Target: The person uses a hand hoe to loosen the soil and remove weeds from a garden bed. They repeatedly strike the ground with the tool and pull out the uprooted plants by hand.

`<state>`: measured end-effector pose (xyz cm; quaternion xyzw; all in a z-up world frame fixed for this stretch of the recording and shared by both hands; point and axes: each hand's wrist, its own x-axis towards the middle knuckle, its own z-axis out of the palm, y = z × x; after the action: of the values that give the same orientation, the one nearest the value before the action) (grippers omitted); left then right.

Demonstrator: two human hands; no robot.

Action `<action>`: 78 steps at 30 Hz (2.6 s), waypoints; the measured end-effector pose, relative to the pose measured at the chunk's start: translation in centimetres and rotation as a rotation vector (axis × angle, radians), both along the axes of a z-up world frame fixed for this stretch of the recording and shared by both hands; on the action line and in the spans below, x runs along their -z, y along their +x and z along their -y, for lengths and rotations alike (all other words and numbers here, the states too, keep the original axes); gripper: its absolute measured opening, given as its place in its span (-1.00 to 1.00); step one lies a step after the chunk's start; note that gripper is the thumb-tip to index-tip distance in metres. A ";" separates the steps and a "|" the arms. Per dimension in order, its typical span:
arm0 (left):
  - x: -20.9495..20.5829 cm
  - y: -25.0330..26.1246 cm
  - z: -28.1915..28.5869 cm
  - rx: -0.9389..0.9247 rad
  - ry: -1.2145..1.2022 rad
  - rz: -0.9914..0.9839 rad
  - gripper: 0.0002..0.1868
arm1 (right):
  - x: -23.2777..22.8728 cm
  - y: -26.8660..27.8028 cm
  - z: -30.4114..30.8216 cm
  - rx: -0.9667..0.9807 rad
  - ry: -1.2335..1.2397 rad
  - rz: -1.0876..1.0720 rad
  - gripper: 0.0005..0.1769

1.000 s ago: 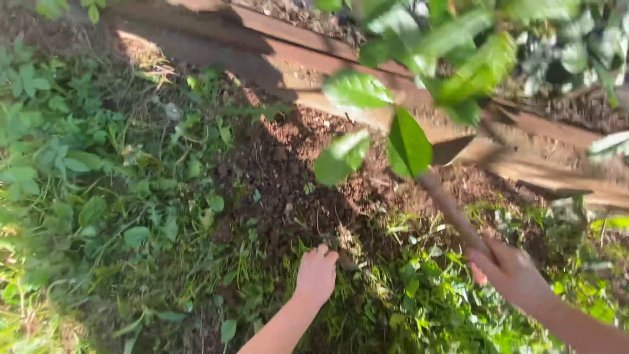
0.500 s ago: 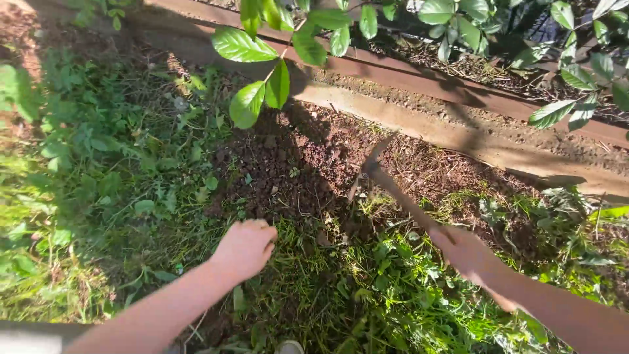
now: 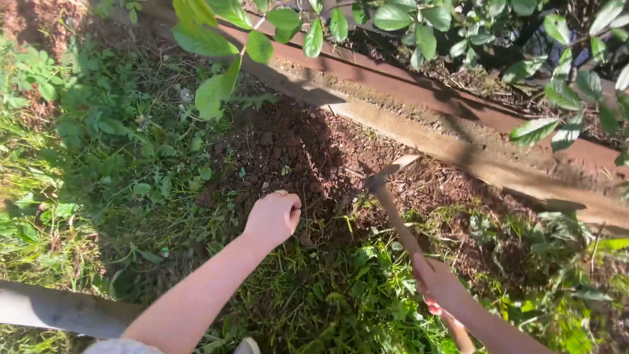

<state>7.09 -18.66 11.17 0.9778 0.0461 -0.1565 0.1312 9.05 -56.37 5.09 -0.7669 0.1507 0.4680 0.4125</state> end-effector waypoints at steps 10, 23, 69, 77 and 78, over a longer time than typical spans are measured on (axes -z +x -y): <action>3.9 -3.0 4.7 -0.583 -0.393 0.020 -0.72 | 0.0 -0.4 -2.2 0.028 -0.015 -0.137 -0.44; 6.3 0.5 8.3 -0.526 -0.422 0.106 -0.73 | 1.8 4.2 0.2 0.207 0.129 0.173 -0.61; 12.0 2.1 12.6 -0.062 -0.252 -0.347 -0.70 | 3.6 1.4 11.3 0.213 0.289 0.075 -0.46; 14.1 -4.6 11.2 0.324 -0.051 -0.169 -0.55 | 2.6 0.9 11.5 0.153 0.225 0.153 -0.46; 12.6 -4.7 11.7 0.334 -0.076 -0.201 -0.56 | 2.7 0.8 11.5 0.175 0.241 0.139 -0.48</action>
<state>2.41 -30.33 -1.46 0.9457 -0.1098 -0.2746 0.1348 9.84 -67.88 2.44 -0.7263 0.1307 0.3906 0.5503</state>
